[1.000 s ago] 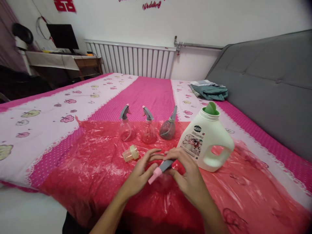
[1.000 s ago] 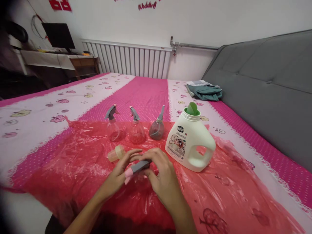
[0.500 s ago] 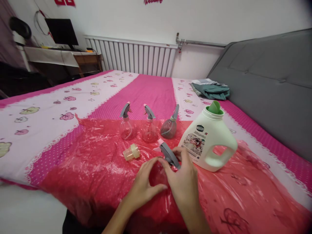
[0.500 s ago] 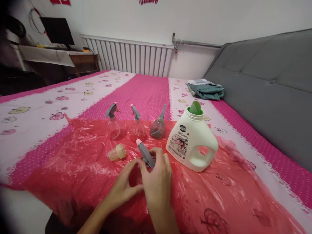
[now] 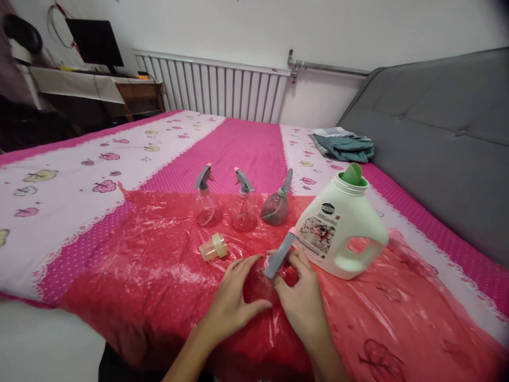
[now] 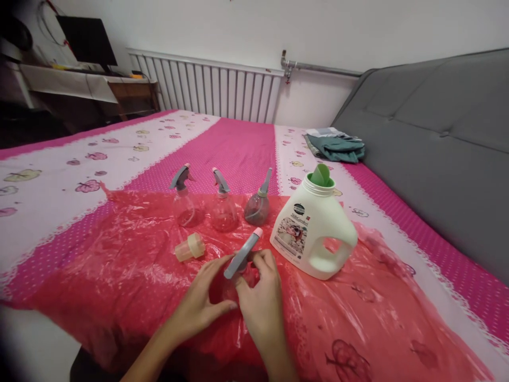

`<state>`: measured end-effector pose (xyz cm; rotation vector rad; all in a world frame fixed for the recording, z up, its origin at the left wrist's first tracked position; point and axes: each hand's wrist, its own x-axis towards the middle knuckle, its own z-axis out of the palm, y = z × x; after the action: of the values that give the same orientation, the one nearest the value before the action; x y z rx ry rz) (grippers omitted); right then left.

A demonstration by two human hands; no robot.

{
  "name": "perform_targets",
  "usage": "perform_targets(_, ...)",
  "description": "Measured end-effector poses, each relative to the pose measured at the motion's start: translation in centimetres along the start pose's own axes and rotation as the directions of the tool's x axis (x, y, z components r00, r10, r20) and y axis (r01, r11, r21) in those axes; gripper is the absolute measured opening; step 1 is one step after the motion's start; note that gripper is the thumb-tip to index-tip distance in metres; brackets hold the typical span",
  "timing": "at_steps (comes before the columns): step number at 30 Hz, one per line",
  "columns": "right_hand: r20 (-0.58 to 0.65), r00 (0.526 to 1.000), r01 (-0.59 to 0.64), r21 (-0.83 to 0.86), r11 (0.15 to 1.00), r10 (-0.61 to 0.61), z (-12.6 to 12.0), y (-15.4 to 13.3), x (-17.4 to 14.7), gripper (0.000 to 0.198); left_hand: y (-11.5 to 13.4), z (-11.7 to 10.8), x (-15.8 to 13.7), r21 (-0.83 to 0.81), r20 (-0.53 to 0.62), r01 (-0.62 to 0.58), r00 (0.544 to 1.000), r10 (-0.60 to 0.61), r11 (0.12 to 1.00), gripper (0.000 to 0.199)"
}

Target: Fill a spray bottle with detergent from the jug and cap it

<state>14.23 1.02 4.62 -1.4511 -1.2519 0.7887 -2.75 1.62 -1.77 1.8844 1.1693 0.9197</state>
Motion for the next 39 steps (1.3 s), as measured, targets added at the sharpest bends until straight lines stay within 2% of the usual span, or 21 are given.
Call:
perform_targets(4, -0.179, 0.982, -0.068, -0.002, 0.998, 0.067, 1.8, 0.7, 0.0, 0.031, 0.1, 0.3, 0.2, 0.034, 0.003, -0.009, 1.0, 0.009, 0.999, 0.08)
perform_targets(6, -0.223, 0.97, -0.088, 0.031, 0.996, 0.093, 2.5, 1.2, -0.4, 0.038, 0.3, 0.4, 0.3, 0.042, -0.006, -0.008, 1.0, 0.008, 0.999, 0.077)
perform_targets(11, -0.163, 0.981, -0.085, 0.149, 0.985, 0.109, 3.3, 2.7, -2.0, 0.06, 0.7, 0.4, 0.3, 0.03, -0.017, 0.019, 1.0, -0.018, 0.999, 0.075)
perform_targets(14, -0.138, 0.984, -0.082, 0.194, 0.978, 0.11, 3.0, 3.5, -2.4, 0.065, 0.7, 0.3, 0.4, 0.033, -0.013, 0.022, 1.0, -0.022, 0.999, 0.078)
perform_targets(21, -0.173, 0.979, -0.063, 0.242, 0.968, 0.107, 3.3, 3.7, -1.8, 0.058, 1.0, 0.4, 0.4, 0.062, -0.025, 0.029, 0.999, -0.027, 0.998, 0.077)
perform_targets(24, -0.204, 0.972, -0.066, 0.253, 0.965, 0.12, 4.0, 3.8, -1.9, 0.063, 0.9, 0.4, 0.5, 0.064, -0.022, 0.018, 1.0, -0.017, 0.998, 0.076)
perform_targets(27, -0.165, 0.98, -0.063, 0.255, 0.965, 0.107, 3.9, 4.0, -1.8, 0.065, 0.6, 0.3, 0.5, 0.054, -0.021, 0.02, 1.0, -0.019, 0.998, 0.078)
perform_targets(31, -0.098, 0.994, -0.027, 0.226, 0.974, 0.05, 3.1, 4.0, -1.2, 0.055, 0.6, 0.3, 0.4, 0.046, -0.036, -0.001, 0.999, 0.002, 0.999, 0.079)
perform_targets(37, -0.272, 0.96, -0.018, 0.147, 0.989, 0.058, 4.1, 4.1, -2.1, 0.057, 1.0, 1.3, 0.2, 0.068, -0.113, -0.004, 0.994, 0.012, 0.998, 0.073)
perform_targets(39, -0.253, 0.966, -0.015, 0.149, 0.989, 0.053, 4.3, 4.0, -2.3, 0.058, 0.8, 1.2, 0.1, 0.045, -0.124, 0.033, 0.992, -0.027, 0.998, 0.073)
